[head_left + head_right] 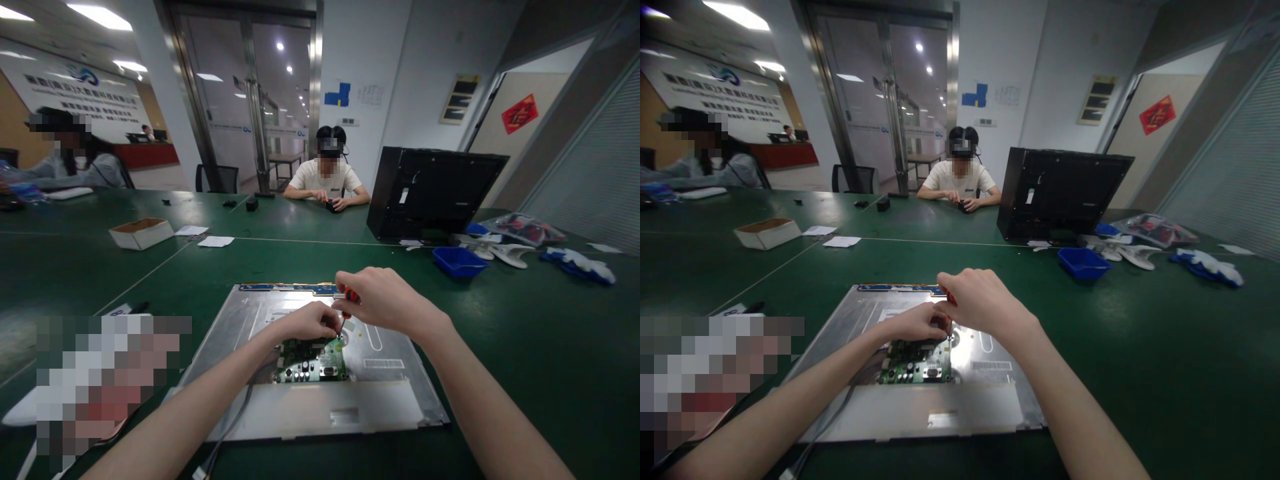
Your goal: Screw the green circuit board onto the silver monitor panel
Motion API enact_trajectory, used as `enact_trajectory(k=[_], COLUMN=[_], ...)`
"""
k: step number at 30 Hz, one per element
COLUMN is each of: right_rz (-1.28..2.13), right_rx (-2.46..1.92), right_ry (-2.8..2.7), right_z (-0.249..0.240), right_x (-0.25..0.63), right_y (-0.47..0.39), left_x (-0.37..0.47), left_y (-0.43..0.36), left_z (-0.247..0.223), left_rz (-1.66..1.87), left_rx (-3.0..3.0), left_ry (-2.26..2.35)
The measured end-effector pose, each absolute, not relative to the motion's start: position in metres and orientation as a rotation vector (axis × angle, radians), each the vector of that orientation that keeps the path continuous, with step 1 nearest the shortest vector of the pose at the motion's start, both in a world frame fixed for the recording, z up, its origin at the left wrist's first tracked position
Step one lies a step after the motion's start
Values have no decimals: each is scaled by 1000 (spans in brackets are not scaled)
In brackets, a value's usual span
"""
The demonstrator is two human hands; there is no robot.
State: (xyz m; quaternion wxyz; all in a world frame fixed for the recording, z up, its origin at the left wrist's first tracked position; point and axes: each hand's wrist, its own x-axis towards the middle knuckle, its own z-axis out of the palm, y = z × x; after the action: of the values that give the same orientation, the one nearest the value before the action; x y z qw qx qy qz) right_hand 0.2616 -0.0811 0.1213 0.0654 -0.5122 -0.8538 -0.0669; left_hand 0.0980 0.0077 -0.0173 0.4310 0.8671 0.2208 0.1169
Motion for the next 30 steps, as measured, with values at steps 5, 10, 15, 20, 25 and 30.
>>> enact_trajectory(k=[5,10,15,20,25,30], right_rz=[-82,-112,-218,-79,-4,-162], right_rx=[-1451,-1494,-1585,-1517,-1490,-1546], right_ry=[-2614,-2614,-2575,-2615,-2653,-2631], right_z=[125,124,121,126,129,124], right_x=[261,259,260,259,257,259], right_y=[-87,-84,-80,-87,-90,-84], left_x=[98,98,98,98,98,98], left_y=[9,7,5,6,6,5], left_z=[-19,-17,-15,-14,-13,-12], left_rz=[294,283,280,300,294,267], left_rx=[2170,2179,2150,2162,2192,2176], left_ry=[558,570,558,545,581,594])
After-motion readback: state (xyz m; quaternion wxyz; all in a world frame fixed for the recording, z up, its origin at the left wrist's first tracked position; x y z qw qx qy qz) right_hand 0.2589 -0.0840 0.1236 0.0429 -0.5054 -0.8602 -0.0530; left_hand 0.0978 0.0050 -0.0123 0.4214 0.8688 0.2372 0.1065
